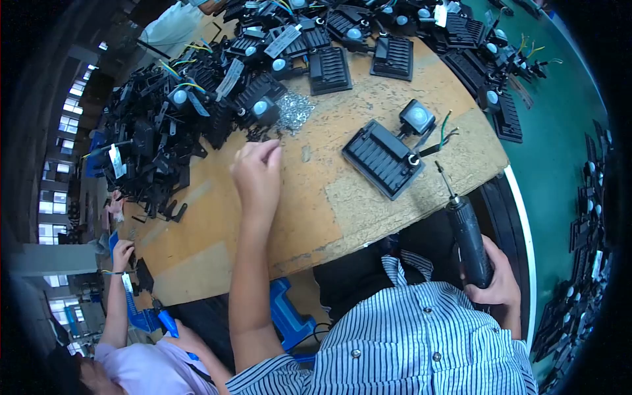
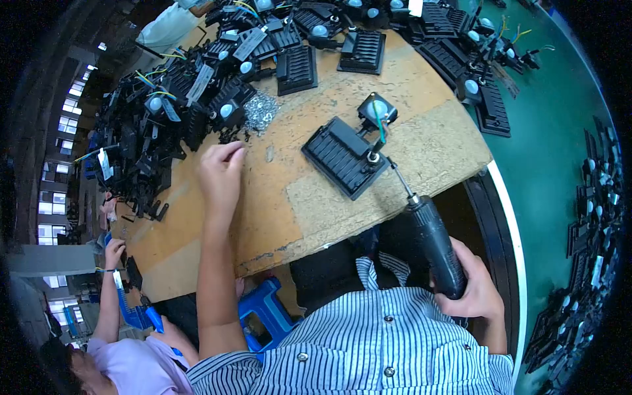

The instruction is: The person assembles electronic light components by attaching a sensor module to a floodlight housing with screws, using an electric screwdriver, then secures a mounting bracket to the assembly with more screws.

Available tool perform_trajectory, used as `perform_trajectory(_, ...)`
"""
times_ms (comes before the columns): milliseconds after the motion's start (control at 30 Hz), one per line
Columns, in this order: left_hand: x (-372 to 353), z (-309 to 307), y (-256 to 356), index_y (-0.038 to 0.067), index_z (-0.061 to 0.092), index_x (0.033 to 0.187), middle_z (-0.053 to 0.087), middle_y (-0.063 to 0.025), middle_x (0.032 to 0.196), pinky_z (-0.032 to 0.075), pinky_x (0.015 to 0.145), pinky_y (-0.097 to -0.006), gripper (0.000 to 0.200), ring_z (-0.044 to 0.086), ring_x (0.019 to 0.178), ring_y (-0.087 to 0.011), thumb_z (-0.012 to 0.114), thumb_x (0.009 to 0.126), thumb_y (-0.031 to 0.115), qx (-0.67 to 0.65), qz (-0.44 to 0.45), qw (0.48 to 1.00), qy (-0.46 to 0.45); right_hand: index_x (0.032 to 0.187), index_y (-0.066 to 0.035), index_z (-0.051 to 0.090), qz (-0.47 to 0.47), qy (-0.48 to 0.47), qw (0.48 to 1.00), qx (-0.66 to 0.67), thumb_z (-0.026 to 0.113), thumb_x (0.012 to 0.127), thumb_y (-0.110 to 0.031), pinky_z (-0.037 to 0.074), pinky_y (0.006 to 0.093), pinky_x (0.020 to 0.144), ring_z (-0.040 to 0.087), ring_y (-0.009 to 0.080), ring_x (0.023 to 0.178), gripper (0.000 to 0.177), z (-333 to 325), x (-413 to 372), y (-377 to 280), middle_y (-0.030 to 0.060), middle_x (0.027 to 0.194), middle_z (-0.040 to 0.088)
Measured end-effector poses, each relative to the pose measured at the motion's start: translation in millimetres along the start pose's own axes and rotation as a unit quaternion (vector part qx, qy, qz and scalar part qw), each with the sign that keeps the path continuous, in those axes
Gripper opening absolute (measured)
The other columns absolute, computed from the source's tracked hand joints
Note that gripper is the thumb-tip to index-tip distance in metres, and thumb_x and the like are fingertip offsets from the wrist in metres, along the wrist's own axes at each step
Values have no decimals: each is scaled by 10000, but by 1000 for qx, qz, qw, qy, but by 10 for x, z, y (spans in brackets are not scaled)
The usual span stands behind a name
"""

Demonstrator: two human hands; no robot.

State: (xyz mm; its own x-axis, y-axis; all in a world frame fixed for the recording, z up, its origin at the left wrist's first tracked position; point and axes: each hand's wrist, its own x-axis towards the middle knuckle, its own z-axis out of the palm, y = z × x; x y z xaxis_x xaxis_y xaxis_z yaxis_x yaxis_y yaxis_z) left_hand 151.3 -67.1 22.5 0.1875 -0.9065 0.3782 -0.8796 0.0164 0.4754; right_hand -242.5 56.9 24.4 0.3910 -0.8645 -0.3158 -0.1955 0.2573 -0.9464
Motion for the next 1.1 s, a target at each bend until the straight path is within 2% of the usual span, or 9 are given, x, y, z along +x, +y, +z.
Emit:
perform_trajectory(133, 11, 160, -19, 80, 703, 854, 630, -68, 852, 405, 788, -392, 122, 560, 866, -252, 682, 755, 148, 149, 32, 988, 2, 1343, -8, 365, 21, 17, 1000, 16, 668, 531, -82, 505, 301, 716, 615, 173, 720, 871, -5, -38, 22, 81, 804, 591)
perform_trajectory(267, 52, 212, -94, 90, 706, 869, 629, -74, 860, 427, 765, -400, 128, 559, 856, -271, 657, 770, 155, 142, 52, 988, -2, 1347, -3, 358, 9, 21, 999, 26, 667, 547, -81, 505, 296, 713, 615, 168, 718, 860, -22, -57, 72, 87, 806, 595)
perform_trajectory(467, 139, 203, -10, 45, 670, 814, 608, -92, 817, 445, 745, -384, 105, 567, 835, -266, 638, 789, 142, 204, 111, 972, -30, 1359, -3, 334, -26, -48, 998, -38, 665, 608, -89, 500, 303, 724, 629, 192, 734, 825, -109, -46, 98, 109, 832, 616)
perform_trajectory(567, 75, 387, 165, 3, 620, 829, 586, -114, 834, 449, 750, -360, 104, 571, 823, -245, 601, 819, 105, -59, 8, 998, -6, 1359, -4, 329, -10, -58, 997, -41, 679, 619, -96, 498, 313, 741, 632, 210, 750, 824, -108, -74, 158, 123, 853, 618)
perform_trajectory(600, 38, 539, 119, -21, 570, 926, 562, -151, 921, 434, 786, -347, 115, 559, 854, -244, 556, 841, 57, -183, -24, 983, -12, 1359, -4, 327, -4, -62, 997, -41, 682, 622, -98, 498, 315, 747, 632, 216, 755, 823, -107, -86, 176, 128, 859, 617)
perform_trajectory(700, -144, 801, 644, -15, 526, 975, 538, -174, 1013, 405, 844, -368, 140, 530, 920, -291, 532, 848, 45, -352, -39, 934, -50, 1356, 1, 326, 8, -73, 996, -42, 679, 629, -110, 497, 323, 764, 636, 236, 776, 816, -103, -119, 208, 148, 881, 616)
perform_trajectory(800, -286, 919, 828, 13, 498, 979, 521, -171, 1074, 352, 902, -403, 129, 477, 1023, -317, 506, 856, 51, -129, 142, 981, -43, 1352, 3, 328, 24, -83, 995, -59, 676, 634, -120, 494, 330, 778, 640, 252, 797, 808, -118, -147, 192, 168, 917, 619)
perform_trajectory(933, -440, 845, 984, 32, 484, 961, 488, -158, 1133, 294, 934, -448, 108, 424, 1077, -323, 486, 854, 46, -95, 149, 982, -62, 1346, 9, 331, 18, -87, 992, -84, 682, 632, -133, 496, 341, 792, 644, 267, 814, 808, -140, -204, 224, 194, 967, 618)
perform_trajectory(1100, -469, 839, 994, 5, 467, 957, 491, -176, 1097, 319, 936, -419, 87, 452, 1036, -321, 447, 876, 31, -95, 159, 982, -36, 1345, 16, 330, 10, -96, 993, -66, 683, 635, -142, 504, 344, 792, 649, 283, 816, 809, -139, -205, 279, 218, 990, 613)
